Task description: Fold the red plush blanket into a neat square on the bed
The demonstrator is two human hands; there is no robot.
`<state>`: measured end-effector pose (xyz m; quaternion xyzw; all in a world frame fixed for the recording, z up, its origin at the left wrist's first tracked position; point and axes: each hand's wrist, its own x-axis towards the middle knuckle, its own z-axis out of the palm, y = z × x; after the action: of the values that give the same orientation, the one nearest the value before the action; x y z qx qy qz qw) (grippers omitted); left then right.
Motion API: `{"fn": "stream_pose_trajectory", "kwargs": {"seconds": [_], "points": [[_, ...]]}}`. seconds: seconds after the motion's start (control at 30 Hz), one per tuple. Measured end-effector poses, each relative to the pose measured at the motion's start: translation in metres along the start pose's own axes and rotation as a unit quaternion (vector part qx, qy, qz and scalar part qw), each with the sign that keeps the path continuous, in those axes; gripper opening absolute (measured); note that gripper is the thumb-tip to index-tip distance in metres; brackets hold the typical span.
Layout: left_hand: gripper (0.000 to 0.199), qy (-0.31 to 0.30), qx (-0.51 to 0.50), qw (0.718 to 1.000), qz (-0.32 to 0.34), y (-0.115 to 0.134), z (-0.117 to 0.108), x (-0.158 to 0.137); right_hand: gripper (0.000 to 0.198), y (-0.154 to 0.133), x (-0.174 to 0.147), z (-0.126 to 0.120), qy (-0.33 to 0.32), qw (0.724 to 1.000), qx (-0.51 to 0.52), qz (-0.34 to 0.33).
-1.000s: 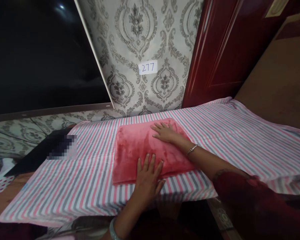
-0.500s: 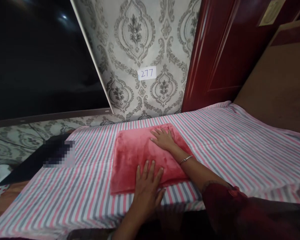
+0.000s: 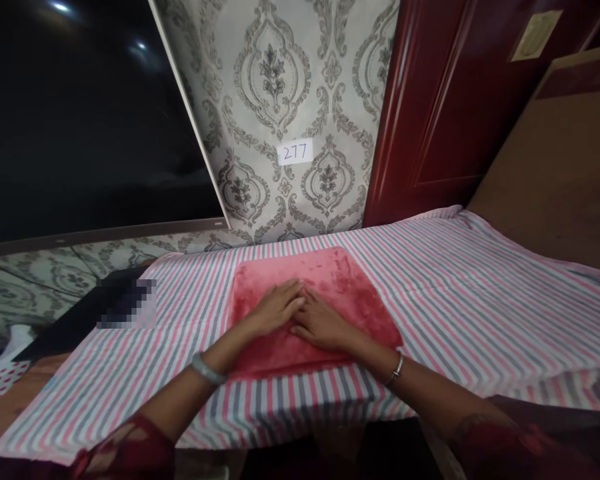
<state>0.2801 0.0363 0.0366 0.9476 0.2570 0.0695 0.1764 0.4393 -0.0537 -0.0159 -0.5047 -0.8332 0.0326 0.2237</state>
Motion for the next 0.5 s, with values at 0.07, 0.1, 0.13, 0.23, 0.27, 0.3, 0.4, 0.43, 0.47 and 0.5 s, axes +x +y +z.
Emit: {"fn": "stream_pose_trajectory", "kwargs": {"seconds": [0.07, 0.1, 0.13, 0.23, 0.27, 0.3, 0.4, 0.43, 0.47, 0.5], "points": [[0.053, -0.046, 0.043, 0.998, -0.008, -0.015, -0.001, 0.024, 0.047, 0.0, -0.002, 0.004, -0.001, 1.0, -0.002, 0.016], [0.052, -0.05, 0.066, 0.996, -0.012, -0.022, -0.001, 0.035, 0.049, 0.001, -0.003, 0.005, -0.004, 1.0, -0.002, 0.022], [0.052, -0.047, 0.086, 0.995, -0.02, -0.029, -0.002, 0.044, 0.051, 0.001, -0.003, 0.005, -0.006, 1.0, -0.001, 0.026], [0.055, -0.019, 0.127, 0.987, -0.095, -0.044, -0.003, 0.062, 0.053, 0.002, -0.003, 0.005, -0.018, 0.999, 0.001, 0.034], [0.058, -0.01, 0.139, 0.982, -0.126, -0.047, -0.002, 0.066, 0.053, 0.001, -0.004, 0.005, -0.021, 0.999, 0.002, 0.038], [0.061, 0.0, 0.153, 0.977, -0.147, -0.05, 0.0, 0.068, 0.053, 0.001, -0.005, 0.005, -0.023, 0.999, 0.003, 0.043], [0.064, 0.028, 0.184, 0.97, -0.155, -0.054, 0.011, 0.07, 0.053, 0.001, -0.006, 0.007, -0.03, 0.998, 0.009, 0.053], [0.064, 0.033, 0.186, 0.97, -0.152, -0.055, 0.015, 0.069, 0.053, 0.001, -0.006, 0.007, -0.032, 0.998, 0.01, 0.054], [0.063, 0.034, 0.185, 0.971, -0.149, -0.057, 0.017, 0.069, 0.053, 0.001, -0.006, 0.008, -0.034, 0.998, 0.011, 0.054], [0.063, 0.033, 0.183, 0.971, -0.148, -0.058, 0.019, 0.068, 0.053, 0.001, -0.006, 0.008, -0.035, 0.998, 0.012, 0.054]]}}
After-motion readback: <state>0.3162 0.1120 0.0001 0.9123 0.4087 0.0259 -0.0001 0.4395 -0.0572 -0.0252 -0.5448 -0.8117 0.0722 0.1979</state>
